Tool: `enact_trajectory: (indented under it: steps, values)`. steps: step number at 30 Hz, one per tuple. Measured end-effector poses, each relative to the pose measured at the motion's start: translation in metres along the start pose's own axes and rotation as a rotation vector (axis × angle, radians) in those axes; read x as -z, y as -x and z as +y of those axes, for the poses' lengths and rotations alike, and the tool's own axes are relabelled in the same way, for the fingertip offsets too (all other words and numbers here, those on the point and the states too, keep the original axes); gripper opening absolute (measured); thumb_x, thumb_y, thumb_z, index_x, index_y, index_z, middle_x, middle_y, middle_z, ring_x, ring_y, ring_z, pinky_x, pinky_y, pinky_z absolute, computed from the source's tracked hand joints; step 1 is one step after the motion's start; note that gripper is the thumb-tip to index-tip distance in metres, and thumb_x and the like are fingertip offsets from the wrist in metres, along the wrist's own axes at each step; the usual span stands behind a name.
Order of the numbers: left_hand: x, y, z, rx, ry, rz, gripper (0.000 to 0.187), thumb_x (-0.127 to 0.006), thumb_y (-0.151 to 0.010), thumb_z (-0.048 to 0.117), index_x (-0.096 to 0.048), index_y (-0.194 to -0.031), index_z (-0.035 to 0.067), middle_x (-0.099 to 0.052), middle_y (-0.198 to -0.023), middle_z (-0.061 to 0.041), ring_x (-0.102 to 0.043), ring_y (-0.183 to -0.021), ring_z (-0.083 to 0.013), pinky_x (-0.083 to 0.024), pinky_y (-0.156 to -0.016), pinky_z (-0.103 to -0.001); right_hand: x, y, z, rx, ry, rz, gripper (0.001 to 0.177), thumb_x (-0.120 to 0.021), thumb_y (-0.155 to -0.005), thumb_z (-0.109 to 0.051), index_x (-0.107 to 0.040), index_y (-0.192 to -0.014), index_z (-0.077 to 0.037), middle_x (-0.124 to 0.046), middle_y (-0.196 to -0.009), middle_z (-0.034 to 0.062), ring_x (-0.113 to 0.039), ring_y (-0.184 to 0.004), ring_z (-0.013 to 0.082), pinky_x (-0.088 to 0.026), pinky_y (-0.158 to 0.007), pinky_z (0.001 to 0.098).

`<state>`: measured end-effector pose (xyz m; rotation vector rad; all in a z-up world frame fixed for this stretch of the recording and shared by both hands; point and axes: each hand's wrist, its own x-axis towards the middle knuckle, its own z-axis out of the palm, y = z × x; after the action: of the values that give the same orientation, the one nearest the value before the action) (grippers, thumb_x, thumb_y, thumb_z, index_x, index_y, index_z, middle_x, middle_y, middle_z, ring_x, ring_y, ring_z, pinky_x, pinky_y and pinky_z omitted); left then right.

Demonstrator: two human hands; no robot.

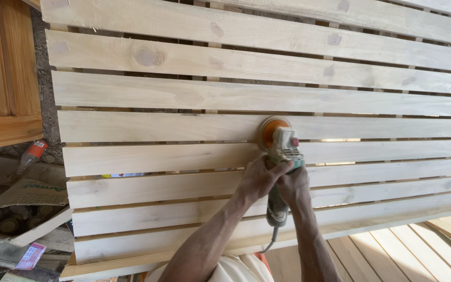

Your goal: The person sands a slatted wooden structure using a power sander, moving the tool across the surface and wiping sawdust away by hand.

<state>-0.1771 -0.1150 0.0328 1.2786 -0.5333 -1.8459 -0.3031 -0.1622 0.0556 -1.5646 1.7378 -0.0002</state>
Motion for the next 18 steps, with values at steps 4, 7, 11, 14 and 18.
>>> enact_trajectory:
  steps: [4, 7, 11, 14, 18]
  values:
    - [-0.01, -0.006, 0.006, 0.002, -0.001, 0.042, 0.067, -0.064, -0.087, 0.057, -0.06, -0.124, 0.001, -0.073, -0.113, -0.018, -0.076, -0.098, -0.0294, -0.065, -0.086, -0.045, 0.005, -0.01, 0.011, -0.029, -0.034, 0.072, 0.035, -0.073, -0.085, -0.03, -0.069, -0.103, -0.001, -0.077, -0.089, 0.0203, -0.077, -0.074, 0.0279, -0.064, -0.06, 0.0424]
    - [0.002, -0.003, 0.005, -0.012, 0.043, 0.092, 0.067, -0.063, -0.087, 0.057, -0.06, -0.123, 0.001, -0.073, -0.111, -0.018, -0.077, -0.095, -0.0292, -0.067, -0.083, -0.045, -0.007, -0.012, -0.008, -0.061, -0.06, -0.027, 0.038, -0.068, -0.087, -0.035, -0.068, -0.108, -0.003, -0.074, -0.09, 0.0188, -0.075, -0.069, 0.0317, -0.067, -0.056, 0.0426]
    - [0.044, 0.017, -0.01, -0.105, 0.086, 0.193, 0.066, -0.057, -0.089, 0.061, -0.064, -0.122, 0.003, -0.075, -0.103, -0.015, -0.076, -0.087, -0.0248, -0.068, -0.074, -0.041, -0.043, -0.004, -0.046, 0.001, 0.043, -0.07, 0.046, -0.073, -0.084, -0.035, -0.061, -0.111, 0.0, -0.076, -0.09, 0.019, -0.078, -0.073, 0.0326, -0.066, -0.059, 0.0426]
    - [0.063, 0.025, -0.019, -0.228, 0.082, 0.357, 0.07, -0.064, -0.086, 0.062, -0.068, -0.115, -0.002, -0.077, -0.09, -0.018, -0.076, -0.078, -0.0268, -0.064, -0.066, -0.042, -0.054, 0.004, -0.065, 0.001, 0.091, -0.07, 0.064, -0.074, -0.082, -0.036, -0.046, -0.125, 0.003, -0.075, -0.092, 0.0226, -0.078, -0.075, 0.038, -0.066, -0.062, 0.0462]
    - [0.051, 0.013, -0.021, -0.183, 0.044, 0.3, 0.076, -0.058, -0.087, 0.067, -0.067, -0.117, -0.003, -0.074, -0.087, -0.018, -0.075, -0.076, -0.0271, -0.065, -0.064, -0.04, -0.038, 0.004, -0.066, 0.041, 0.147, -0.044, 0.064, -0.078, -0.078, -0.043, -0.059, -0.12, 0.002, -0.077, -0.094, 0.0244, -0.078, -0.083, 0.0378, -0.064, -0.071, 0.0481]
